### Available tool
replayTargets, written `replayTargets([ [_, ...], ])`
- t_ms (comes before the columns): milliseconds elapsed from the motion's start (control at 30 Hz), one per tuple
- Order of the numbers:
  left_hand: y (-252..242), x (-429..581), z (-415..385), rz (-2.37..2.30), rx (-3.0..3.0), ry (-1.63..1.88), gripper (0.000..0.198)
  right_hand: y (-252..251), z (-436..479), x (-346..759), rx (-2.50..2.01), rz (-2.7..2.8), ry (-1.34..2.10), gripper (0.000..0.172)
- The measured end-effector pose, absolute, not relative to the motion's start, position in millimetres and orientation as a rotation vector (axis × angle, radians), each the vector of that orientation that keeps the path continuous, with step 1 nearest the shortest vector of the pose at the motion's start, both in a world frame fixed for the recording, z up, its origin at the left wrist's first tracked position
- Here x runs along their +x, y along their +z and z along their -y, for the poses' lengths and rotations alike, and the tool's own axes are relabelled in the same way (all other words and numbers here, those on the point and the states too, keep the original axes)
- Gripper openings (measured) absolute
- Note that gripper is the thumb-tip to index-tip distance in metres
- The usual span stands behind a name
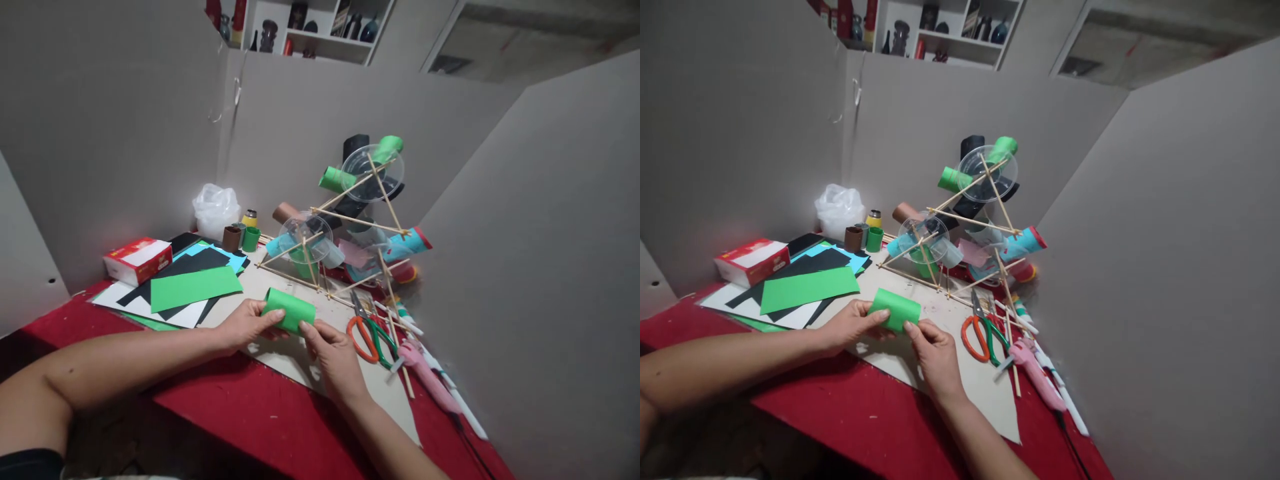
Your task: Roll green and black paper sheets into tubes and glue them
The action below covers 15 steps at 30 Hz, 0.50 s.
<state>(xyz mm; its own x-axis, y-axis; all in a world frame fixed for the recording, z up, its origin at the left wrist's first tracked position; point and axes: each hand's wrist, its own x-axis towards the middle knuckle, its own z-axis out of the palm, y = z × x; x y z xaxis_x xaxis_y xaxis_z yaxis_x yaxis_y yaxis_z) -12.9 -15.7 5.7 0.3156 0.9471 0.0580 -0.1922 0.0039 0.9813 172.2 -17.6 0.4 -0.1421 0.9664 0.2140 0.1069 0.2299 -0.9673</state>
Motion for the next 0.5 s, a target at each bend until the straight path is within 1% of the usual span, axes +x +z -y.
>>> replayTargets([
  [167,4.3,-17.5,14.3,-0.776,1.261,1.007,0.043,-3.9,15.6,171.3,-1.057,1.47,1.077,0.046],
  [367,4.3,-15.5,13.5,-0.78,1.25,1.021,0.044,-3.9,17.9,171.7,-1.075,1.465,1.085,0.048],
  [500,5.5,-14.7,15.3,-0.789,1.242,1.056,0.042,-1.5,19.0,172.4,-1.061,1.481,1.09,0.045],
])
